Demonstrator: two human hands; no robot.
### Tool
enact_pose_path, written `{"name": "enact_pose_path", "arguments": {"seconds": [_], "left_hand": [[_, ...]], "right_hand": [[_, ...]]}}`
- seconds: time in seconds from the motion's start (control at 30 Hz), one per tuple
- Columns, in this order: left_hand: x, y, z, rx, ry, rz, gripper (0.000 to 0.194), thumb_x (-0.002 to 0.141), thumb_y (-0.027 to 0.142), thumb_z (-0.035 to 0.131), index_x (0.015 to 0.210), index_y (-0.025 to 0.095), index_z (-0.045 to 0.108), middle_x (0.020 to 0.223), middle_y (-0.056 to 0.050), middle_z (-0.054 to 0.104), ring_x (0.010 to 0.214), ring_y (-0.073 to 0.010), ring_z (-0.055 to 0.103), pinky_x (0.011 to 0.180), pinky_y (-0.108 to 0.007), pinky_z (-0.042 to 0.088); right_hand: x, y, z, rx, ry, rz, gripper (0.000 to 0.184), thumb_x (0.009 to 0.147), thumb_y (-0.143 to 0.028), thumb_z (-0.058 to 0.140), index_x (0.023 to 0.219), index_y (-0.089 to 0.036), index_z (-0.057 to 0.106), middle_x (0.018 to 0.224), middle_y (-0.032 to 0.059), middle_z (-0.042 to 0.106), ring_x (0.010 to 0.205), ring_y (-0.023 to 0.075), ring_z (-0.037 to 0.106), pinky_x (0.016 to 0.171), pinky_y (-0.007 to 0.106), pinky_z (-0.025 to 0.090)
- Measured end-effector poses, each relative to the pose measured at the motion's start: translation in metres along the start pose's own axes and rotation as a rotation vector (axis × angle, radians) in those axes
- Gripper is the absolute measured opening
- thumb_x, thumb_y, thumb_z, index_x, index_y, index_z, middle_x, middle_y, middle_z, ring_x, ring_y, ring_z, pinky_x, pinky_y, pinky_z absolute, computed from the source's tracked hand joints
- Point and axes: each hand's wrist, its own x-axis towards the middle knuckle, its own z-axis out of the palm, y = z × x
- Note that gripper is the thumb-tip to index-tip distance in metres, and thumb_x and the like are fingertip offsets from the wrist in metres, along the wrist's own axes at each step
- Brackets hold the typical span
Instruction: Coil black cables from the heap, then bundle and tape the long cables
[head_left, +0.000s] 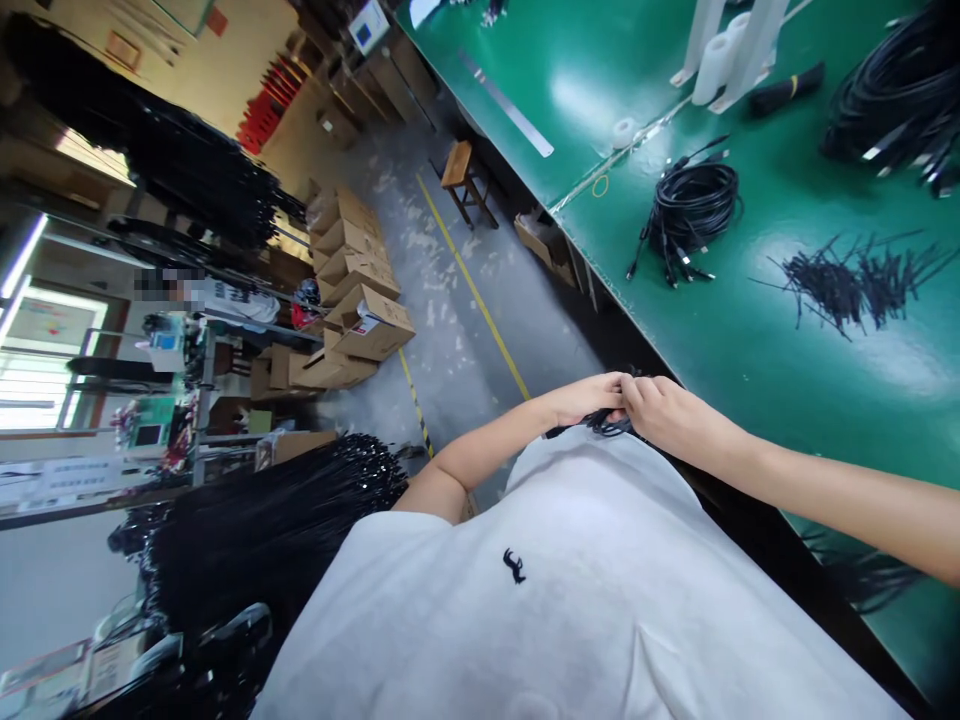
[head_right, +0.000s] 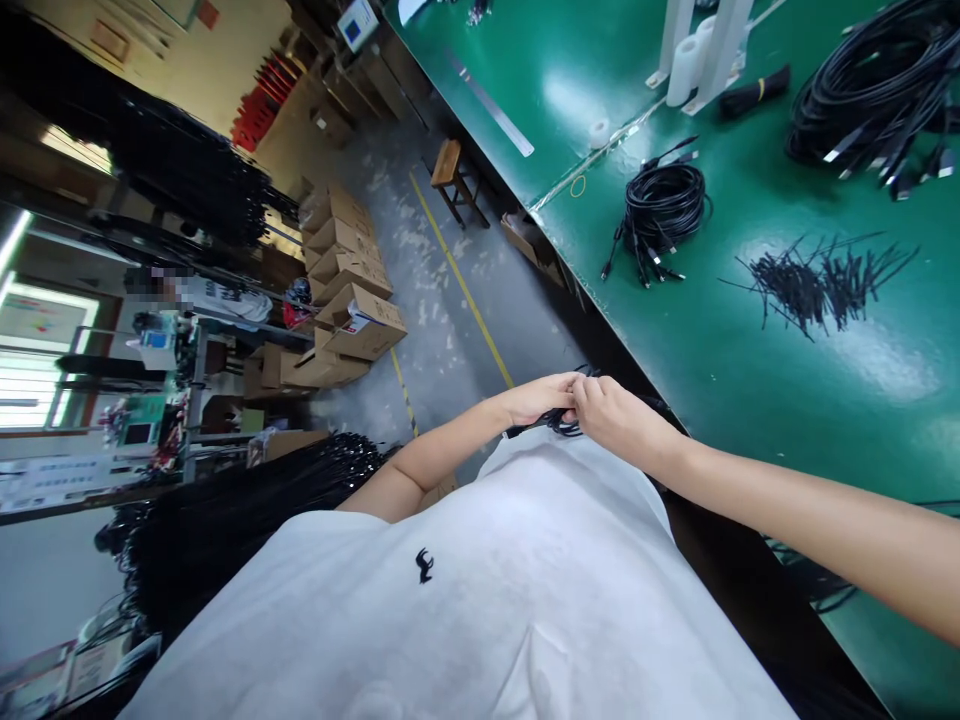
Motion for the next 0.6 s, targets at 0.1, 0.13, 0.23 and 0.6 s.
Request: {"name": "enact_pose_path", "arguments": {"seconds": [0.1,0.13,0.23,0.6], "left_hand": [[0.004,0.000,0.001,0.008,0.069,-0.009,0.028,0.080,0.018,0.070,0.102,0.015,0.052,0.063,0.007,0.050,0.053,-0.0066,0.048,0.057,-0.024,0.035],[0.005,-0.001,0.001,0.019,0.078,-0.016,0.031,0.083,0.015,0.066,0.111,0.014,0.052,0.063,0.008,0.050,0.053,-0.0067,0.048,0.058,-0.024,0.036],[0.010,-0.003,-0.002,0.103,0.068,-0.009,0.040,0.088,0.011,0.055,0.127,0.012,0.047,0.059,0.009,0.047,0.051,-0.0073,0.046,0.057,-0.023,0.035],[0.051,-0.012,-0.004,0.545,0.564,0.319,0.043,0.095,0.017,0.046,0.137,0.009,0.044,0.135,-0.020,0.055,0.128,-0.0234,0.052,0.111,-0.040,0.036]], "right_hand": [[0.003,0.002,0.003,0.023,0.009,0.040,0.038,0.087,0.000,0.033,0.079,-0.011,0.069,0.069,0.0122,0.051,0.066,0.0227,0.041,0.059,0.037,0.031],[0.003,0.003,0.005,0.023,0.013,0.038,0.037,0.086,0.000,0.034,0.077,-0.011,0.069,0.068,0.0121,0.051,0.065,0.0225,0.041,0.059,0.037,0.030],[0.006,0.013,0.015,0.044,-0.002,-0.022,0.032,0.086,-0.002,0.039,0.075,-0.011,0.067,0.067,0.0116,0.054,0.063,0.0216,0.044,0.057,0.036,0.028],[0.028,0.054,0.046,0.407,-0.315,0.573,0.028,0.090,-0.022,0.042,0.083,-0.014,0.068,0.086,0.0122,0.069,0.070,0.0196,0.058,0.056,0.031,0.025]]}}
